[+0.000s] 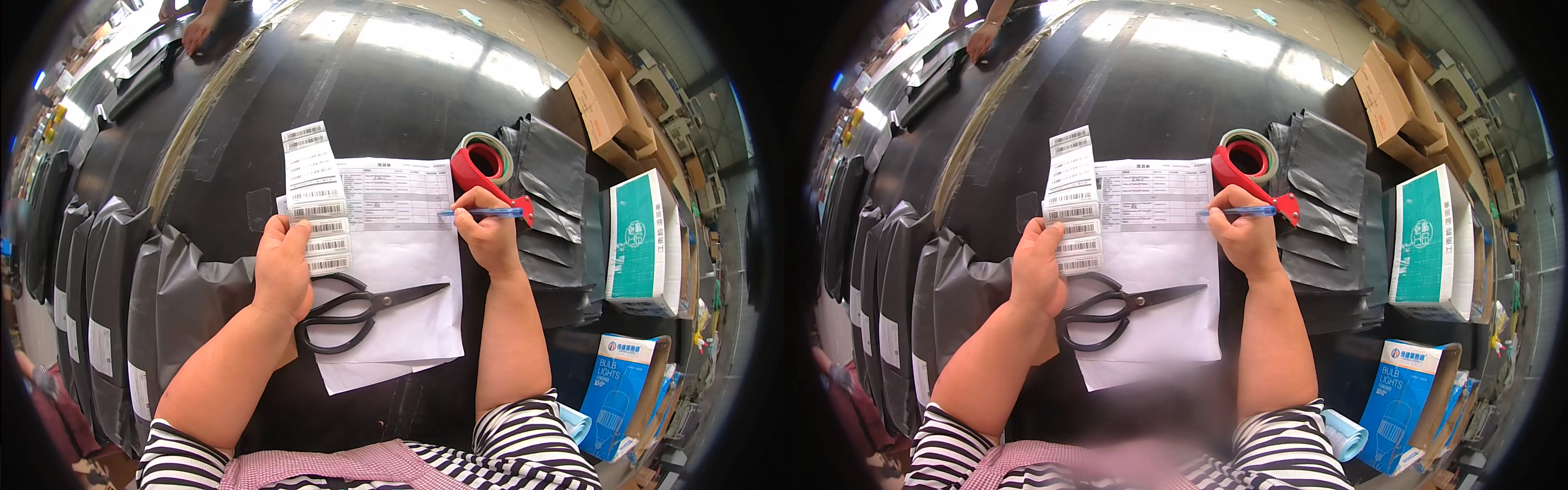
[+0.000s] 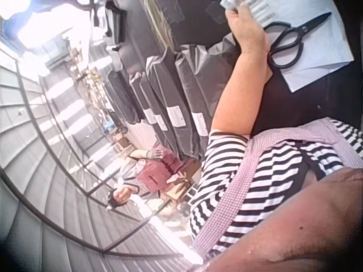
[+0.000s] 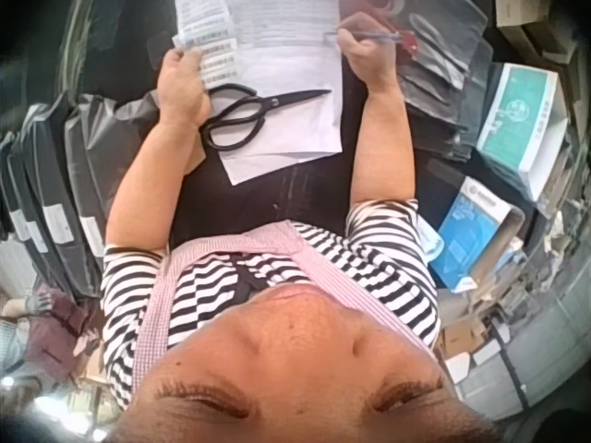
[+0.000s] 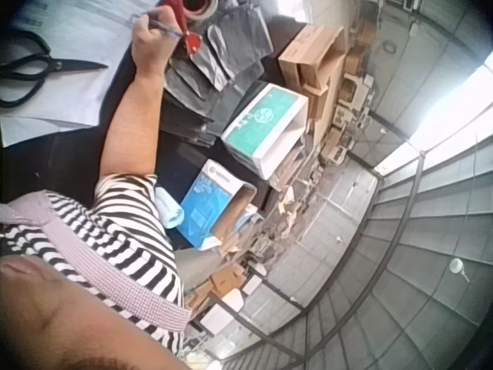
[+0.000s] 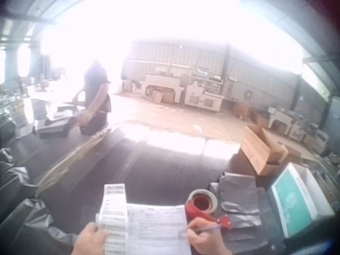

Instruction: The person wraps grey items in plastic film, applies adhesive labels to the wrapped items, and writes on paper documents using a pen while standing at a large table.

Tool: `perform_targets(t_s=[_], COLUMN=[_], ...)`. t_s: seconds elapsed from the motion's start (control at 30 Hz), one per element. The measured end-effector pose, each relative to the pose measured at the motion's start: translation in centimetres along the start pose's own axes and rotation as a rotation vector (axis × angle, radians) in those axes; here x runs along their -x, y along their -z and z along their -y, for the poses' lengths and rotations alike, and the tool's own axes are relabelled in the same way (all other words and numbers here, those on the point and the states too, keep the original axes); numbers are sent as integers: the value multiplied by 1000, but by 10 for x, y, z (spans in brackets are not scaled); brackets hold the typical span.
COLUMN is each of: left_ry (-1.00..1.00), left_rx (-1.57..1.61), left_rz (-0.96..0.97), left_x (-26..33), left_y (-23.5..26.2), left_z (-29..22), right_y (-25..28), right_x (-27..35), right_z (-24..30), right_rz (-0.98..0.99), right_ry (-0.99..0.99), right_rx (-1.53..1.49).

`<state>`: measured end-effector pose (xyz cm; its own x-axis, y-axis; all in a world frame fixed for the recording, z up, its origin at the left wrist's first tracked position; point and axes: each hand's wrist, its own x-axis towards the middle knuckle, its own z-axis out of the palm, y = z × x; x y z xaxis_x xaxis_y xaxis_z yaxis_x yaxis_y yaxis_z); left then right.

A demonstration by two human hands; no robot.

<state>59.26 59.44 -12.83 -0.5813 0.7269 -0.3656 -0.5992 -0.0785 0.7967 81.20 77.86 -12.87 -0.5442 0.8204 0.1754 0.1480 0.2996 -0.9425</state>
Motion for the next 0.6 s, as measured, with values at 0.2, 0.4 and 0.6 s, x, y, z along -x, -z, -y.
perform_targets(t_s=[0.2,0.4,0.6], left_ry=[5,-9,-2], left_rx=[11,27,15], left_rz=[18,32,7], left_x=[0,0,-1], left_y=[0,1,-5], left_z=[-2,0,-10], right_y=[3,6,-4], right_x=[-1,2,6], right_z=[-1,-11,19], right_rz=[-40,-133,-11], right_ry=[26,96,97], right_rx=[19,-29,-90])
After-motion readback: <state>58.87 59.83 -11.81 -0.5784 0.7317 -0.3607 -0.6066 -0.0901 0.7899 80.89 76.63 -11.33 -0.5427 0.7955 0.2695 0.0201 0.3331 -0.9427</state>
